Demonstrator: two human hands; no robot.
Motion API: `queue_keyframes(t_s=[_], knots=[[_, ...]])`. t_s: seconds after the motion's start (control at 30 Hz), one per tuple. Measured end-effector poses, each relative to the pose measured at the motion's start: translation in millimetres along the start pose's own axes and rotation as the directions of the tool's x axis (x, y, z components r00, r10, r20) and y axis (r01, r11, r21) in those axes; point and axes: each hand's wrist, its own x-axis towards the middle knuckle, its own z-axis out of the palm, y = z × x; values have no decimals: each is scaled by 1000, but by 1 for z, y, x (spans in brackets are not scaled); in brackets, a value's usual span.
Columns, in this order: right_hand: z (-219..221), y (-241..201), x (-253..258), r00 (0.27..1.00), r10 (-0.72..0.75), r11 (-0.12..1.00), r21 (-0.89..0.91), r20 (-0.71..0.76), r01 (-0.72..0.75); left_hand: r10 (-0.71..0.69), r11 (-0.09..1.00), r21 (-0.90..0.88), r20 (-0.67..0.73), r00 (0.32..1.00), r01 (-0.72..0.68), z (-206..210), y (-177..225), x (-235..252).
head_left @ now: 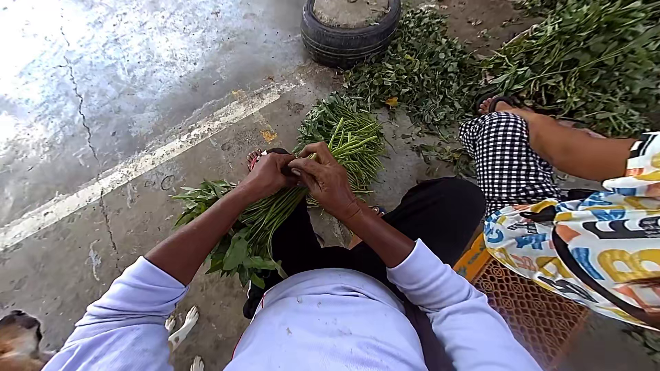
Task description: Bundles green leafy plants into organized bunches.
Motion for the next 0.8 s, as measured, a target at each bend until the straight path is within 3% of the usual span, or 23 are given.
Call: queue_keyframes(t_s=[0.07, 0.2, 0.4, 0.53, 0.63, 0.73, 0.8], knots=[[-4, 1, -5, 997, 77, 995, 65, -25, -75, -11, 1000, 7, -30, 999, 11, 1, 0, -2], [5, 4, -26, 980, 190, 982, 15, 57, -191, -82, 997, -5, -63, 995, 82, 0, -1, -5], [21, 14, -33, 988, 153, 987, 51, -2, -153, -188, 977, -119, -97, 977, 176, 0, 0, -6], [22, 11, -29, 985, 172, 982, 75, -13, -171, -75, 971, -230, -32, 997, 65, -8, -3, -11], [23, 14, -26, 977, 215, 964, 161, 1, -212, 45, 980, -196, 38, 998, -37, -13, -7, -12], [8, 10, -16, 920, 319, 873, 308, 227, -378, 99, 984, -157, 96, 990, -83, -16, -11, -11], [-1, 9, -9, 874, 323, 840, 316, 362, -441, 97, 985, -157, 119, 988, -78, -16, -11, -10]])
